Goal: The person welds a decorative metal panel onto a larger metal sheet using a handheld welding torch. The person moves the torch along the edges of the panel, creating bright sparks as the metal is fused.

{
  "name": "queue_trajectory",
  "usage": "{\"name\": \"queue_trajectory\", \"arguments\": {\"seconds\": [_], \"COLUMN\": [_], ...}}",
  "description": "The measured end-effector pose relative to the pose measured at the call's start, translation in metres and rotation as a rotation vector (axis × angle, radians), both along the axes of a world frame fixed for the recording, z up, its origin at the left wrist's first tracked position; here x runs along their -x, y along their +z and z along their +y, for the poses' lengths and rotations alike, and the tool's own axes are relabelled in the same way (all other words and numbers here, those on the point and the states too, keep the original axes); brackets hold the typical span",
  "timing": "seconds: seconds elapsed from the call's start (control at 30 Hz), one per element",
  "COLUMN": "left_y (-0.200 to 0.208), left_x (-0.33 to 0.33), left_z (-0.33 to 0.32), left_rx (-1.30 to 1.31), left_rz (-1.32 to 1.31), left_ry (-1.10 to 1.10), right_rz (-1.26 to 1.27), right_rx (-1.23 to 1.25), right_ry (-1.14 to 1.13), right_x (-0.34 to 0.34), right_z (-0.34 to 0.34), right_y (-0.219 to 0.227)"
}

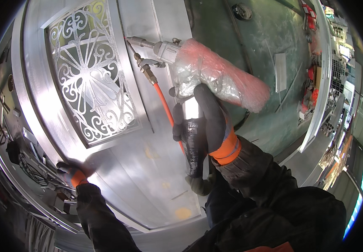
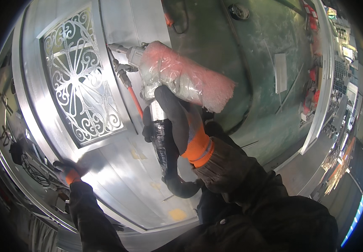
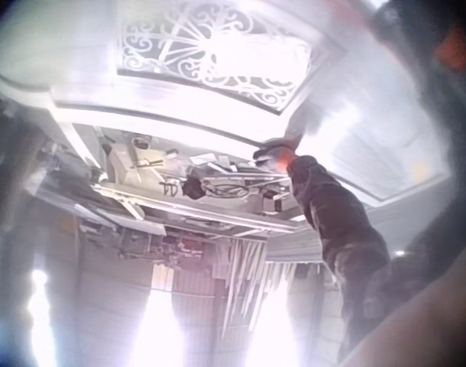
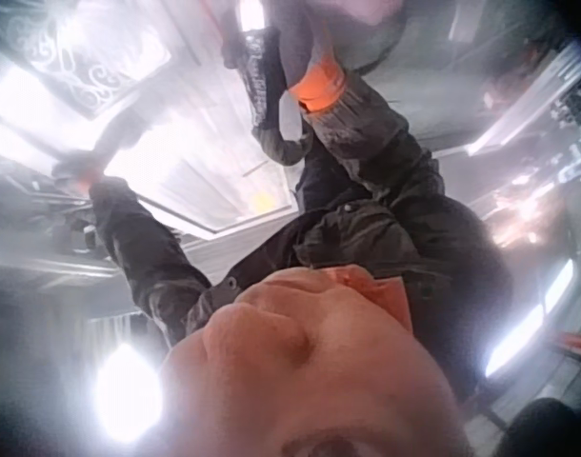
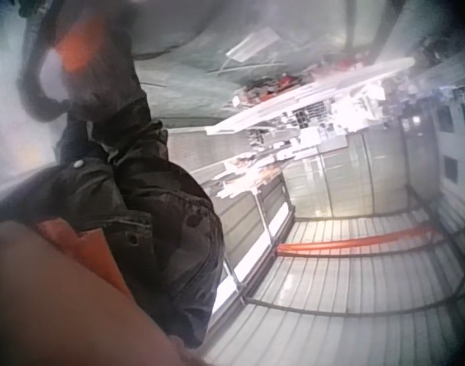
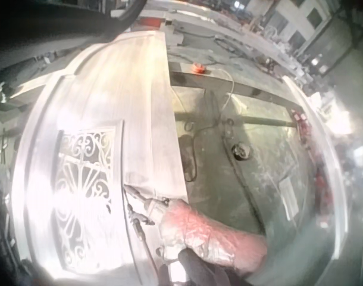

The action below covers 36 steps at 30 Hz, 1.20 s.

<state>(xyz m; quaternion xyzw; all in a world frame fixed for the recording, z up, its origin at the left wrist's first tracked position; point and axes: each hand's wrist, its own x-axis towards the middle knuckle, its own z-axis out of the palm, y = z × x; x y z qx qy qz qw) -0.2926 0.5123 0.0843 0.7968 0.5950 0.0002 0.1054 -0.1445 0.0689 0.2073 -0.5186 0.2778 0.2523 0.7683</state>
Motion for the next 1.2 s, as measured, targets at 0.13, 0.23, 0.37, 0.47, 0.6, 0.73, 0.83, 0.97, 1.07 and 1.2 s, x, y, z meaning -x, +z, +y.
{"name": "queue_trajectory", "arguments": {"seconds": [0.13,0.23,0.37,0.47,0.6,0.73,0.83,0.97,1.07,1.2], "left_y": [-0.003,-0.006,-0.004,-0.014,-0.017,-0.022,-0.028,-0.042,-0.039,-0.014], "left_x": [0.004,0.005,-0.003,0.016,0.015,0.021,0.024,0.043,0.038,0.01], "left_z": [0.003,0.005,-0.006,0.02,0.018,0.027,0.029,0.055,0.046,0.012], "left_rx": [0.004,0.005,-0.012,-0.021,-0.043,-0.092,-0.093,-0.046,-0.02,0.006], "left_rz": [-0.079,-0.081,-0.007,-0.103,-0.059,-0.024,-0.057,-0.18,-0.171,-0.04], "left_ry": [0.0,0.024,0.063,0.015,0.002,-0.03,-0.028,-0.02,-0.024,0.006], "right_rz": [0.023,-0.2,-0.187,-0.259,-0.531,-0.811,-0.387,-0.256,-0.539,-0.391], "right_rx": [-0.053,0.021,0.096,0.136,0.271,0.347,0.07,-0.104,0.166,0.134], "right_ry": [-0.035,0.029,0.123,0.15,0.166,0.188,0.12,0.007,0.106,0.167], "right_x": [-0.003,0.008,0.016,0.012,0.008,0.008,0.004,0.009,0.009,0.01], "right_z": [0.002,-0.002,-0.012,-0.008,-0.005,-0.003,-0.007,-0.003,0.003,-0.007], "right_y": [0.003,-0.009,-0.018,-0.016,-0.021,-0.031,-0.02,-0.018,-0.021,-0.019]}}
